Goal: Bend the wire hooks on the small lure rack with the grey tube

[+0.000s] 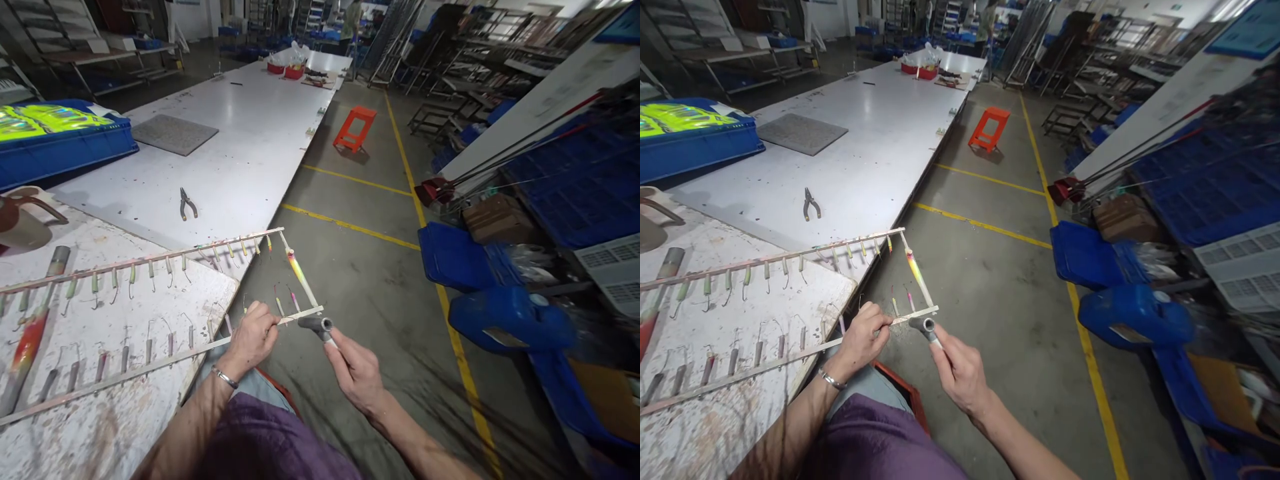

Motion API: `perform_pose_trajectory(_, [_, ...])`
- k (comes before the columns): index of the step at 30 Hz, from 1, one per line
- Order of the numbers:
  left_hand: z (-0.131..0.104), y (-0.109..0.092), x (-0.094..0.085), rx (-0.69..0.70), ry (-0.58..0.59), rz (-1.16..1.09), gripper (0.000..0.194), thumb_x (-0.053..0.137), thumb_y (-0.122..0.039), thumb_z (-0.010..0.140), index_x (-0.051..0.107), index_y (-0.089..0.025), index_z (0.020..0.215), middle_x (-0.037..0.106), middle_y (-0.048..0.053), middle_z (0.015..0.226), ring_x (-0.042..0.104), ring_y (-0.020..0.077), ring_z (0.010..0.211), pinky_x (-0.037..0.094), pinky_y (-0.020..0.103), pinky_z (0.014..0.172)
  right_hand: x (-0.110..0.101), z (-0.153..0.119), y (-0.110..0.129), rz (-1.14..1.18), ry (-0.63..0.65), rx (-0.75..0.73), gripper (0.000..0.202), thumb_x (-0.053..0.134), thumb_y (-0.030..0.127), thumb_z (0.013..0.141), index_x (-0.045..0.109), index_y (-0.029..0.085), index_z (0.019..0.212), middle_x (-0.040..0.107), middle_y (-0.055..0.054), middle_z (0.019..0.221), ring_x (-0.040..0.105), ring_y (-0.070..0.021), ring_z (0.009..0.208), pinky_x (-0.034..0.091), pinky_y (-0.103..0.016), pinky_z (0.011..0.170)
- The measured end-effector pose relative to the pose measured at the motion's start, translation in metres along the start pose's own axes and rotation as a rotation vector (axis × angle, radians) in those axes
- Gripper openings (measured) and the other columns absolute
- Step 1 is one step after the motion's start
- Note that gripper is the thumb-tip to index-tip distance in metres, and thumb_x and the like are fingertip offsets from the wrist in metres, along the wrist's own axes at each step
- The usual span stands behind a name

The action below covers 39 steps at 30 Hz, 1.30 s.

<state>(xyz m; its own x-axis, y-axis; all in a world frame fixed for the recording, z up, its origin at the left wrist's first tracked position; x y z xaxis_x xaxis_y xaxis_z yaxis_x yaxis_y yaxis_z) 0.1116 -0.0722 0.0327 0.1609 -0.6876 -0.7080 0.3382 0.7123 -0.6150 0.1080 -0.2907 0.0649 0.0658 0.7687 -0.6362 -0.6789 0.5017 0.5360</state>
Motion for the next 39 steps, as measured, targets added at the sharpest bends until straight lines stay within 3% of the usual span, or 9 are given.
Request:
perform_pose_trajectory(3, [0.001, 0.001, 0.000, -0.019, 0.004, -0.005, 0.026, 0.053, -0.006, 0.095, 0.075, -0.020, 0.092, 0.061, 0.004, 0.082, 0.060, 0.0221, 0.087, 0.053, 0.033, 0.078, -0.004, 0.001, -0.004, -0.016, -0.043, 0.018, 0.043, 0.053, 0.019, 0.106, 0.069, 0.018, 0.146, 0.079, -0.005, 0.083, 0.068, -0.0168, 0.056, 0.059, -0.026, 0.057])
perform_pose_trajectory(6, [0.001, 0.001, 0.001, -0.031, 0.020, 0.001, 0.027, 0.053, -0.005, 0.094, 0.075, -0.021, 0.092, 0.062, 0.004, 0.082, 0.060, 0.0220, 0.087, 0.053, 0.033, 0.078, 0.013, -0.001, -0.011, -0.097, 0.150, 0.047, 0.036, 0.054, 0.026, 0.107, 0.079, 0.021, 0.133, 0.077, -0.003, 0.070, 0.069, -0.0156, 0.053, 0.056, -0.021, 0.054])
perform_pose_trajectory(8, [0.001, 0.001, 0.002, -0.033, 0.027, -0.002, 0.027, 0.053, -0.005, 0.093, 0.075, -0.021, 0.093, 0.062, 0.004, 0.082, 0.060, 0.0219, 0.088, 0.053, 0.033, 0.077, 0.015, -0.001, -0.013, -0.116, 0.214, 0.068, 0.036, 0.052, 0.027, 0.108, 0.079, 0.023, 0.132, 0.081, -0.004, 0.076, 0.074, -0.0162, 0.060, 0.058, -0.020, 0.058])
perform_pose_trajectory(10, [0.001, 0.001, 0.002, -0.032, 0.029, -0.003, 0.027, 0.053, -0.005, 0.093, 0.075, -0.021, 0.094, 0.062, 0.004, 0.083, 0.060, 0.0219, 0.087, 0.053, 0.033, 0.078, 0.003, 0.003, -0.010, -0.078, 0.126, 0.076, 0.038, 0.052, 0.025, 0.108, 0.076, 0.022, 0.138, 0.084, -0.007, 0.087, 0.076, -0.0175, 0.066, 0.061, -0.023, 0.063])
perform_pose_trajectory(14, [0.001, 0.001, 0.001, -0.035, 0.034, -0.005, 0.027, 0.052, -0.006, 0.095, 0.074, -0.021, 0.093, 0.061, 0.003, 0.082, 0.060, 0.0217, 0.086, 0.052, 0.033, 0.078, -0.016, 0.010, 0.001, -0.023, -0.038, -0.008, 0.041, 0.055, 0.019, 0.106, 0.071, 0.018, 0.145, 0.076, -0.003, 0.076, 0.066, -0.0160, 0.054, 0.056, -0.025, 0.055])
perform_pose_trajectory(20, [0.002, -0.001, -0.001, -0.022, 0.016, -0.011, 0.027, 0.053, -0.005, 0.094, 0.075, -0.021, 0.094, 0.062, 0.004, 0.083, 0.061, 0.0218, 0.087, 0.053, 0.032, 0.078, 0.014, 0.003, -0.008, -0.106, 0.230, -0.035, 0.036, 0.053, 0.024, 0.109, 0.079, 0.017, 0.133, 0.071, -0.001, 0.064, 0.066, -0.0128, 0.051, 0.050, -0.019, 0.051])
perform_pose_trajectory(26, [0.002, 0.002, 0.000, -0.035, 0.019, -0.024, 0.027, 0.052, -0.006, 0.095, 0.075, -0.021, 0.094, 0.061, 0.003, 0.081, 0.061, 0.0221, 0.087, 0.053, 0.033, 0.077, -0.012, 0.011, -0.006, 0.009, 0.000, 0.015, 0.039, 0.055, 0.020, 0.106, 0.073, 0.017, 0.140, 0.079, -0.004, 0.080, 0.067, -0.0150, 0.055, 0.057, -0.024, 0.055])
perform_pose_trajectory(32, [0.003, 0.002, -0.004, -0.027, -0.025, -0.033, 0.027, 0.052, -0.010, 0.097, 0.076, -0.021, 0.095, 0.066, 0.004, 0.082, 0.064, 0.0220, 0.087, 0.055, 0.033, 0.077, 0.027, -0.008, -0.025, -0.083, 0.253, 0.070, 0.038, 0.051, 0.029, 0.108, 0.079, 0.020, 0.132, 0.080, -0.004, 0.075, 0.074, -0.0161, 0.059, 0.057, -0.021, 0.058])
perform_pose_trajectory(39, [0.005, 0.018, -0.010, -0.132, -0.094, -0.078, 0.024, 0.051, -0.017, 0.103, 0.074, -0.020, 0.107, 0.078, 0.007, 0.096, 0.074, 0.0225, 0.092, 0.061, 0.036, 0.085, 0.043, -0.019, -0.032, -0.001, 0.238, 0.136, 0.037, 0.050, 0.030, 0.107, 0.078, 0.025, 0.132, 0.086, -0.006, 0.087, 0.080, -0.0209, 0.065, 0.064, -0.027, 0.061])
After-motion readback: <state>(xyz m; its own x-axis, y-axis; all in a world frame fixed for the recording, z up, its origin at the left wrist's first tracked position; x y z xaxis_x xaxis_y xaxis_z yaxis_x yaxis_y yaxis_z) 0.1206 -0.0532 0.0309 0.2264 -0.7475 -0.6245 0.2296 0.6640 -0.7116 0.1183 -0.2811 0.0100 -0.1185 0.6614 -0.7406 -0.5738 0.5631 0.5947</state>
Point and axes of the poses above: each hand's wrist, its own z-axis towards the middle knuckle, its own x-axis out of the palm, y = z × x, the point moved 8 cm from there along z, towards the middle knuckle
